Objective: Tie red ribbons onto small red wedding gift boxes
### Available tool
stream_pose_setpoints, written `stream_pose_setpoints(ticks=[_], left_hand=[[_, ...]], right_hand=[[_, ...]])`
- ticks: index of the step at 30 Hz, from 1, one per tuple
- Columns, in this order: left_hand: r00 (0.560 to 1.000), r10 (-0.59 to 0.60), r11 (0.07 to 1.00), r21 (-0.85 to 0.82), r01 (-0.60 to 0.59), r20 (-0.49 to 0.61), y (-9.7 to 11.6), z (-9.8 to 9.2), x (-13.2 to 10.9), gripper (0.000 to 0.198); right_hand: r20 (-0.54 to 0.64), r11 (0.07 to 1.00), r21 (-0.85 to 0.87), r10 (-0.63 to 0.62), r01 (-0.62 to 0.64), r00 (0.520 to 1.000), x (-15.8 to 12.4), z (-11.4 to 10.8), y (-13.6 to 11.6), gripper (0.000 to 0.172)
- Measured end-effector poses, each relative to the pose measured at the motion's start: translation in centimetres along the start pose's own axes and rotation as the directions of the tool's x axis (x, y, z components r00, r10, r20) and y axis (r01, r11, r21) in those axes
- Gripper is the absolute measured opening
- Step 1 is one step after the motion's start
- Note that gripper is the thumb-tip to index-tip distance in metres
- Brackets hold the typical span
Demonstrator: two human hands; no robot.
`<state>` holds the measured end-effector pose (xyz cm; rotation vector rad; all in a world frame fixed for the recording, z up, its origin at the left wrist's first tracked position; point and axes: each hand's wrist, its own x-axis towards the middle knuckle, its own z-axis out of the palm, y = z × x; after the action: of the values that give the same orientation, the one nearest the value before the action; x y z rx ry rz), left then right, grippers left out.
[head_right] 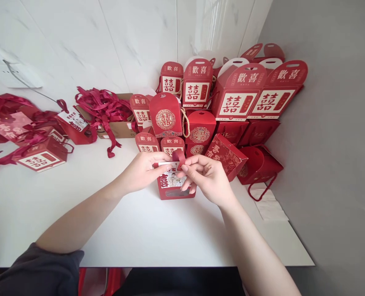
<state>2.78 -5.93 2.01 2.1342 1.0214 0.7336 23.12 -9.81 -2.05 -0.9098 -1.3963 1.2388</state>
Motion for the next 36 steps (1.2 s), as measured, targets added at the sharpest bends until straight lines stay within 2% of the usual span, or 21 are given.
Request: stream_pose_setpoints(ticks=[2, 7, 14, 17, 22, 25, 29, 33, 36], left_hand=[[1.0, 0.02, 1.0, 0.018, -0.02, -0.002, 0.0, 0.0, 0.0, 0.02], [0.999, 0.032, 0.999, -0.015, -0.031, 0.01, -0.1, 0.1, 0.0, 0.023], [1.0, 0.004, 1.0, -0.005, -0.003, 0.009, -0.1, 0.1, 0.0, 0.024], [1.0, 0.013, 1.0, 0.004, -0.013, 0.008, 0.0, 0.1, -0.1, 0.024], [1.0, 0.009, 0.999, 0.031, -0.009, -0.003, 0.1, 0.0, 0.0, 0.022], [1.0, 0.012, 1.0, 0.012, -0.012, 0.0, 0.1, 0.0, 0.0, 0.022], [1.0, 0.006, 1.0, -0.007, -0.006, -0.004, 0.1, 0.1, 0.0, 0.022], [1.0, 0.007, 0.999, -0.038, -0.008, -0.014, 0.1, 0.4, 0.0, 0.019], [0.999, 0.014, 0.997, -0.072, -0.016, -0.036, -0.1, 0.8, 0.0, 0.017]], right_hand=[[-0.024, 0.999, 0.015, 0.028, -0.028, 0.999, 0.1, 0.4, 0.3, 0.03], [-0.093, 0.999, -0.037, -0.022, 0.018, 0.995, 0.3, 1.1, 1.2, 0.027], [-0.163, 0.974, -0.213, -0.118, 0.082, 0.98, -0.1, 1.4, 1.5, 0.022], [-0.154, 0.959, -0.266, -0.146, 0.102, 0.977, -0.2, 1.3, 1.4, 0.021], [-0.104, 0.965, -0.241, -0.132, 0.104, 0.986, -0.2, 0.9, 1.3, 0.02], [-0.13, 0.93, -0.341, -0.193, 0.139, 0.972, -0.2, 1.0, 1.3, 0.018], [-0.166, 0.837, -0.509, -0.326, 0.202, 0.931, -0.3, 1.5, 1.5, 0.012], [-0.168, 0.645, -0.717, -0.527, 0.264, 0.833, -0.2, 2.0, 1.8, 0.006], [-0.127, 0.52, -0.795, -0.645, 0.311, 0.753, 0.2, 2.0, 1.9, 0.005]])
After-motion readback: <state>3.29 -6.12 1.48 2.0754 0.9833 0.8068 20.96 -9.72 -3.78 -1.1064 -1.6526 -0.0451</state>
